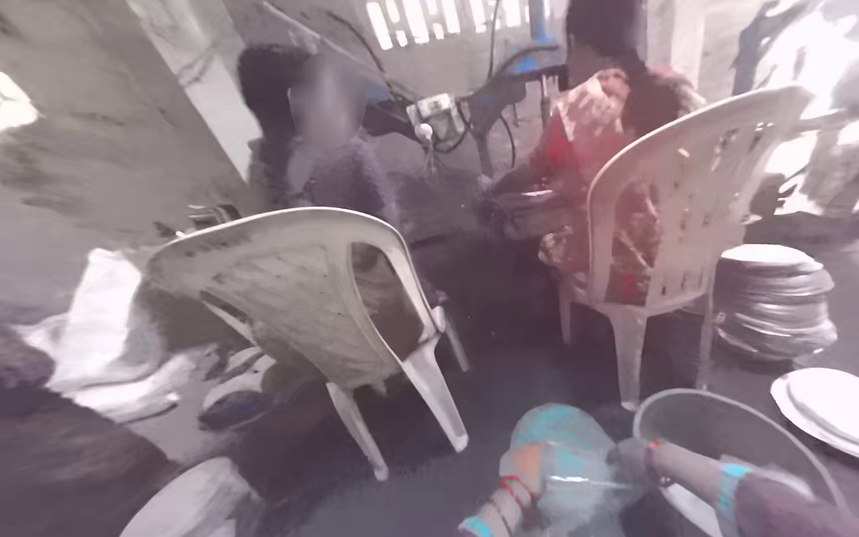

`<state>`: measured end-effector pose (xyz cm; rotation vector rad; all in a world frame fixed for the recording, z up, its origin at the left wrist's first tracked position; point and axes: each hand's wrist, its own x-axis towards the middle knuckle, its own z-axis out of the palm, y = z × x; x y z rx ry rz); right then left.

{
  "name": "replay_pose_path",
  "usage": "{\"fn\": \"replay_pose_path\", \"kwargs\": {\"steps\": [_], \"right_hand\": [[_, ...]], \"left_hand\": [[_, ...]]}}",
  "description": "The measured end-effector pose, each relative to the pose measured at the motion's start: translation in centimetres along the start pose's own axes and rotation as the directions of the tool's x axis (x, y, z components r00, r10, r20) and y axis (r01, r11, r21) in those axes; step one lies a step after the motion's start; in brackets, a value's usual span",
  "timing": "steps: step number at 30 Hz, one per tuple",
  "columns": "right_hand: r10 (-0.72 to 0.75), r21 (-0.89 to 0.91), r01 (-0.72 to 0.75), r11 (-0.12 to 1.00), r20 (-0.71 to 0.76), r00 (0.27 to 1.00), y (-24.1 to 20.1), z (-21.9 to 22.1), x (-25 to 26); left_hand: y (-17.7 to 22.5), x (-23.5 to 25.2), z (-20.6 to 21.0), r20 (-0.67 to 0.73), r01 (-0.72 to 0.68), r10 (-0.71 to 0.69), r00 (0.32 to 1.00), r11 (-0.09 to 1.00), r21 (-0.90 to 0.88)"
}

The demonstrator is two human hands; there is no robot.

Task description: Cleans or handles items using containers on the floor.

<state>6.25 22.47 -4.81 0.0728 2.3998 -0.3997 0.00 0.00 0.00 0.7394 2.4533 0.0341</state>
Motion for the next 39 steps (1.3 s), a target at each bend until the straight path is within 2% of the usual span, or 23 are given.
{"fn": "replay_pose_path", "kwargs": {"steps": [2,4,6,9,12,16,27,36,39], "right_hand": [[0.065,0.025,-0.065,0.998,-0.001,0.998,-1.7,-1.4,-3.2],[0.089,0.028,-0.089,0.996,-0.012,0.996,-2.3,-1.8,-4.0],[0.083,-0.008,-0.082,0.997,0.012,0.997,-2.1,-1.7,-3.1],[-0.059,-0.014,0.058,0.998,-0.002,0.998,-0.3,-1.1,-1.3],[-0.007,-0.048,0.008,0.999,0.021,1.0,-1.3,-1.2,-1.3],[-0.008,-0.15,0.018,0.988,0.063,0.998,-0.7,-0.9,0.3],[-0.008,-0.094,0.013,0.996,0.047,0.999,-0.8,-0.6,0.2],[0.045,-0.082,-0.041,0.996,0.05,0.998,-1.6,-0.9,-0.1],[0.018,-0.089,-0.013,0.996,0.055,0.998,-1.7,-0.9,-0.2]], "left_hand": [[0.2,0.0,-0.1,0.014,0.004,-0.005,1.0,1.0,0.028],[0.4,-0.1,-0.1,0.012,0.026,-0.026,1.0,0.999,0.033],[0.4,-0.2,-0.4,0.021,0.036,-0.037,0.999,0.999,0.033],[0.2,-0.2,-0.5,0.018,0.018,-0.019,1.0,0.999,0.035],[0.6,-1.0,-1.1,0.039,-0.002,0.0,0.999,0.999,0.044],[0.0,0.2,-0.3,0.033,-0.018,0.017,0.999,0.999,0.031],[0.2,0.4,-0.2,-0.004,-0.088,0.089,0.996,0.996,0.029],[0.1,-0.1,-0.5,-0.059,-0.112,0.111,0.992,0.994,-0.019],[0.0,-0.1,-0.5,-0.064,-0.12,0.118,0.991,0.992,-0.03]]}}
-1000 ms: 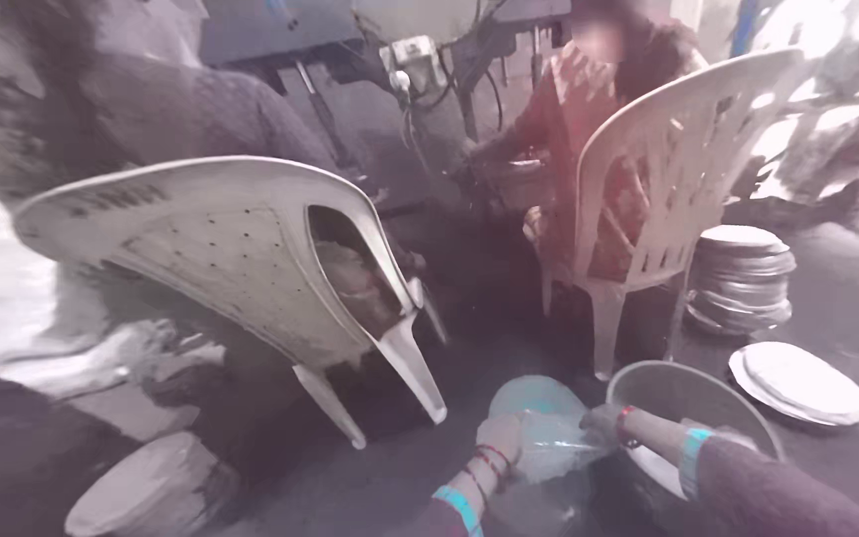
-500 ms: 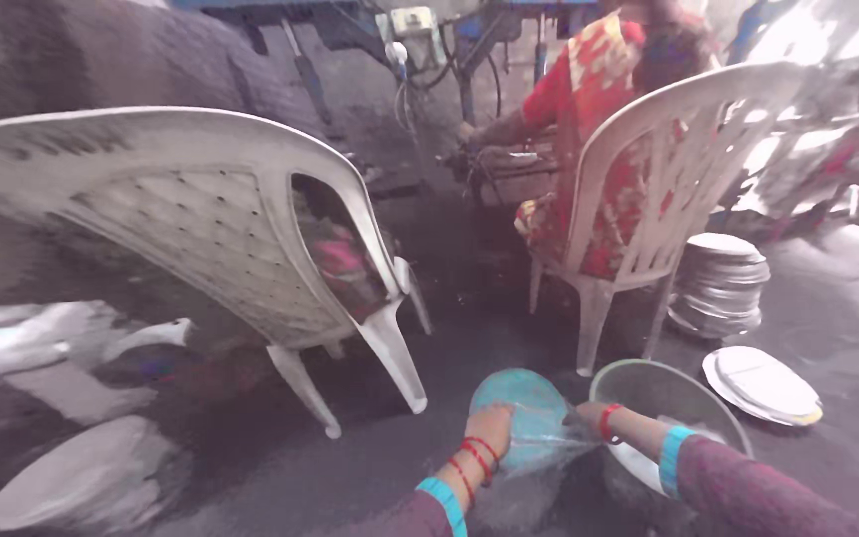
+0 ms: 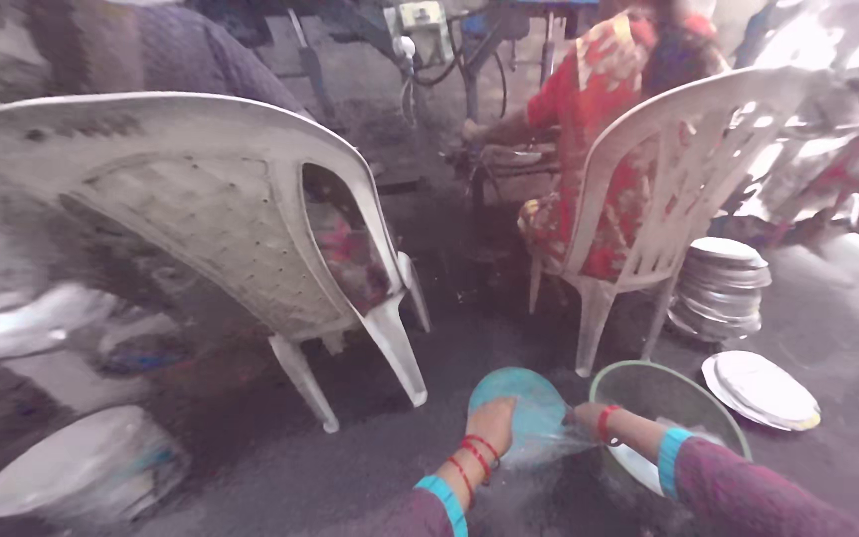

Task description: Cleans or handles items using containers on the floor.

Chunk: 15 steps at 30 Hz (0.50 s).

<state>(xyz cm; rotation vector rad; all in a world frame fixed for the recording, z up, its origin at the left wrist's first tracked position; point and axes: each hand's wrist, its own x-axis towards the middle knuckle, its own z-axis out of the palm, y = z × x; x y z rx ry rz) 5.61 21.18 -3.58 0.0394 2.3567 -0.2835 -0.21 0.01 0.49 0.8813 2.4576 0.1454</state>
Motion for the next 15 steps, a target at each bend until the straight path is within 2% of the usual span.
{"fn": "replay_pose_path", "kwargs": {"steps": [15], "right_hand": [[0.013,-0.039,-0.012,0.999,0.032,0.999,0.09,0.21,0.79]], "left_hand": [[0.05,-0.13,-0.3,0.027,-0.01,0.01,1.0,1.0,0.02]]}}
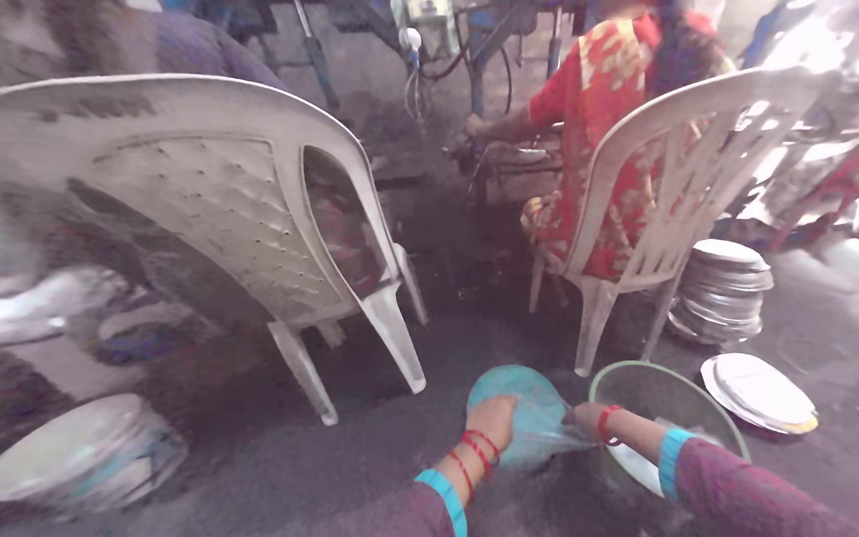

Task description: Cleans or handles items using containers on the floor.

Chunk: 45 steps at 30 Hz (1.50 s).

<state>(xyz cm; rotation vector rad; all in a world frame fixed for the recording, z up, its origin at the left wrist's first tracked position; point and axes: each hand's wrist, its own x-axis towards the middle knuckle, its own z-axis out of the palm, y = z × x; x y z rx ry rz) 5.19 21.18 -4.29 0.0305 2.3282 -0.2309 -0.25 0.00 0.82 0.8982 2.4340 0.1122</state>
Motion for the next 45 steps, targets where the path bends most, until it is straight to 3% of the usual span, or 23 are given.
{"fn": "replay_pose_path", "kwargs": {"steps": [37,45], "right_hand": [[-0.004,-0.008,0.004,1.0,-0.023,1.0,-0.4,-0.3,-0.9],[-0.023,-0.003,0.023,1.0,-0.04,0.999,-0.2,-0.1,-0.4]], "left_hand": [[0.0,-0.3,-0.4,0.012,0.071,-0.07,0.997,0.997,-0.039],[-0.5,0.2,0.3,-0.003,-0.017,0.017,1.0,0.998,-0.065]]}}
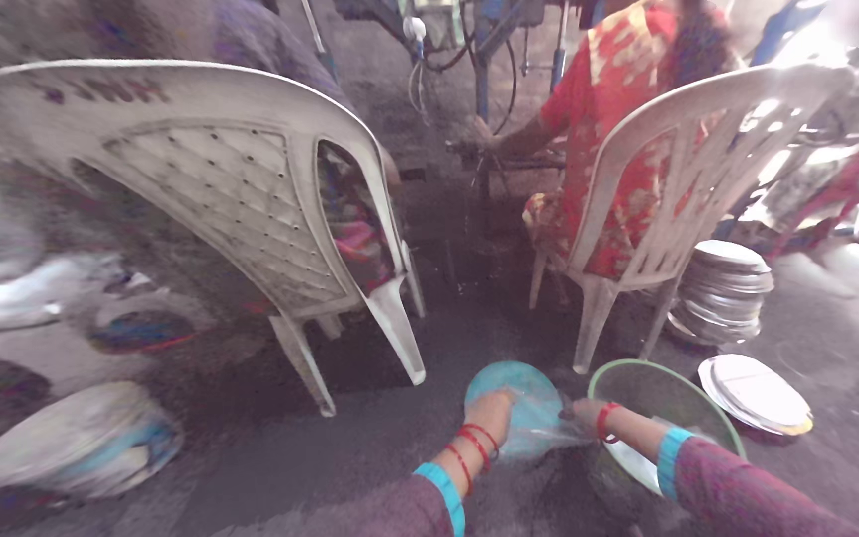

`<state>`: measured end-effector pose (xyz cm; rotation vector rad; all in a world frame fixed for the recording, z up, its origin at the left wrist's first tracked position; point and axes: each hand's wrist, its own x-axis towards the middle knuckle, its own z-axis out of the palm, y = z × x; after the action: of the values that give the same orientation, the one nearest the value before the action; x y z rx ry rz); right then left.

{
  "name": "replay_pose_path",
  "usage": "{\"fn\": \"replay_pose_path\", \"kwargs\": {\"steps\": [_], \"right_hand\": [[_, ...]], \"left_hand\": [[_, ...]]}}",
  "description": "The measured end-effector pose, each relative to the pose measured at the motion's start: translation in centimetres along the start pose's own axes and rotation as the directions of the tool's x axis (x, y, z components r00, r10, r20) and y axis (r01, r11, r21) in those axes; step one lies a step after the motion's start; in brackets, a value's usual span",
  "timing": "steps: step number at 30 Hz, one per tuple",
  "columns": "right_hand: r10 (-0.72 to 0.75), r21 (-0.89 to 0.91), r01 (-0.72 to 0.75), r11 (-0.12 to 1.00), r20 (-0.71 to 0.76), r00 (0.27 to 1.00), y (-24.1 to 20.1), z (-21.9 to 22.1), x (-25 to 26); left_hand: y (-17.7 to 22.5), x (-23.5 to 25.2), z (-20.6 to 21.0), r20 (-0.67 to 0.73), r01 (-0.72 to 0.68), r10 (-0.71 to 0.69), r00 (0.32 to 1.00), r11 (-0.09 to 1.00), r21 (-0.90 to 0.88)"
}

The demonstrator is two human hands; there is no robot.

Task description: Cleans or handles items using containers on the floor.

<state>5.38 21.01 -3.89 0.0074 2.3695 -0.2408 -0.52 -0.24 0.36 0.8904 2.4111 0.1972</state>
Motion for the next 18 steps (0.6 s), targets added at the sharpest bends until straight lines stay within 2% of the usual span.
{"fn": "replay_pose_path", "kwargs": {"steps": [7,18], "right_hand": [[0.018,0.038,-0.018,0.999,0.009,1.0,0.23,0.1,0.26],[0.022,0.003,-0.022,1.0,0.021,1.0,-0.1,0.01,0.24]], "left_hand": [[-0.04,0.17,0.36,0.05,-0.011,0.009,0.999,0.999,0.044],[0.14,0.06,0.16,0.068,0.003,-0.009,0.998,0.996,0.084]]}}
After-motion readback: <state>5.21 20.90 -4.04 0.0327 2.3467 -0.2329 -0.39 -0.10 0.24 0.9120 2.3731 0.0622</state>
